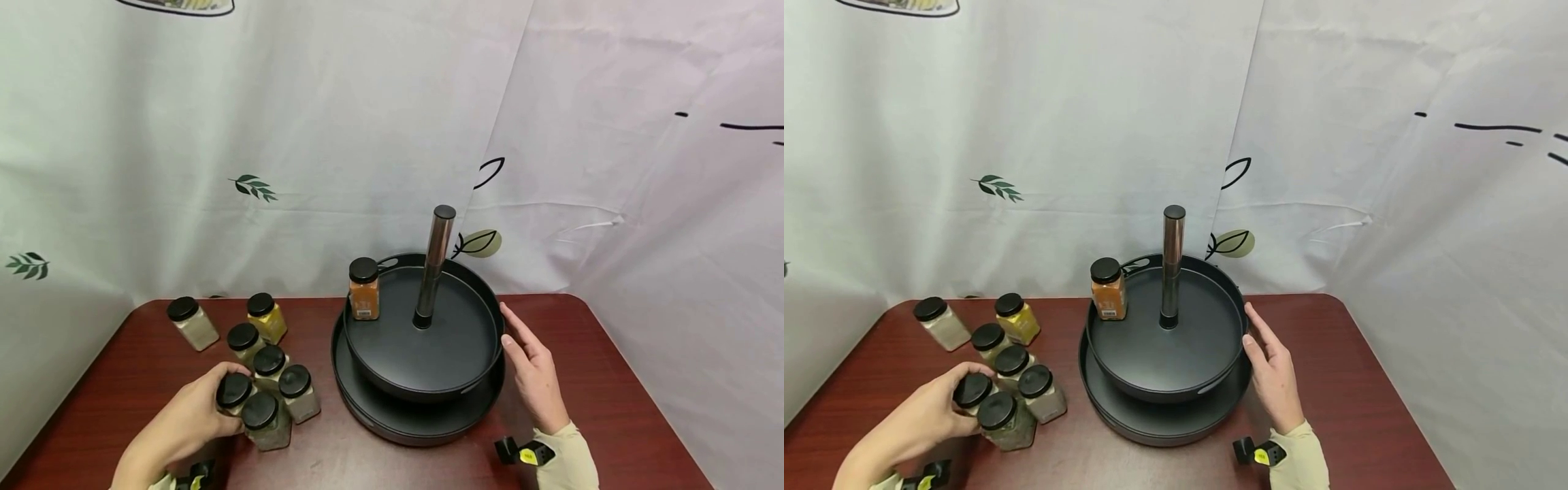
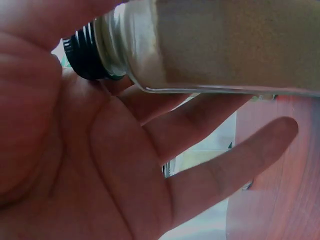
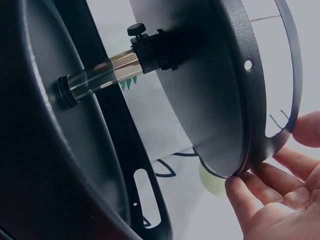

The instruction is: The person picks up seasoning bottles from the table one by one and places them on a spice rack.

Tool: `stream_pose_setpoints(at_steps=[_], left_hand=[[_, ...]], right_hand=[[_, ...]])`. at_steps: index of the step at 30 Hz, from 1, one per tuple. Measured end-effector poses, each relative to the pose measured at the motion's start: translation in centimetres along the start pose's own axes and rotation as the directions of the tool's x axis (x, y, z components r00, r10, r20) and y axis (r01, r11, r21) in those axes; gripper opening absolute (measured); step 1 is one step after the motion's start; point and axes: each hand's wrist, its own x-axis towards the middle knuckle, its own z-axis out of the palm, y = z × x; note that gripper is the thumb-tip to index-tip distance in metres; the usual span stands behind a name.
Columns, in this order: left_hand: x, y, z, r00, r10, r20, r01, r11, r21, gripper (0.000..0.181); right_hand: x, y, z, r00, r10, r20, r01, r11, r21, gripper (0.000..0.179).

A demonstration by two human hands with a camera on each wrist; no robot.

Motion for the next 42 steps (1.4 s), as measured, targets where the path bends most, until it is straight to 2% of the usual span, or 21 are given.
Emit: stream_pose_setpoints(at_steps=[7, 12, 19, 25, 30, 36, 39, 42], left_hand=[[0.0, 0.1, -0.1, 0.999, -0.032, -0.036, 0.033, 0.999, 0.024, 0.067], [-0.1, 0.1, -0.2, 0.997, -0.024, -0.071, 0.029, 0.998, 0.064, 0.065], [-0.4, 0.1, -0.8, 0.994, -0.057, -0.097, 0.065, 0.995, 0.078, 0.073], [-0.9, 0.2, -1.4, 0.984, -0.049, -0.173, 0.070, 0.991, 0.116, 0.081], [-1.4, 0.8, -2.0, 0.970, -0.057, -0.238, 0.090, 0.987, 0.130, 0.081], [-1.9, 1.9, -2.9, 0.955, -0.129, -0.268, 0.159, 0.983, 0.092, 0.088], [-2.3, 2.5, -3.0, 0.934, -0.139, -0.330, 0.175, 0.981, 0.080, 0.090], [-2.8, 3.1, -3.0, 0.900, -0.128, -0.416, 0.170, 0.983, 0.064, 0.087]], right_hand=[[-0.1, 0.0, 0.0, 1.000, 0.001, -0.001, -0.001, 1.000, -0.007, 0.045], [-0.1, 0.0, -0.1, 1.000, 0.007, 0.004, -0.007, 1.000, 0.003, 0.045], [-0.1, 0.1, -0.1, 1.000, 0.005, 0.009, -0.005, 1.000, 0.007, 0.045], [-0.2, 0.0, -0.2, 1.000, 0.001, 0.007, -0.001, 1.000, -0.002, 0.045], [-0.2, 0.0, -0.2, 1.000, 0.004, 0.004, -0.004, 1.000, -0.014, 0.045], [-0.2, 0.0, -0.3, 1.000, 0.005, 0.006, -0.005, 0.999, -0.043, 0.045], [-0.1, 0.0, -0.3, 1.000, 0.007, 0.010, -0.006, 0.998, -0.056, 0.045], [-0.1, 0.0, -0.3, 1.000, 0.007, 0.017, -0.006, 0.998, -0.057, 0.046]])
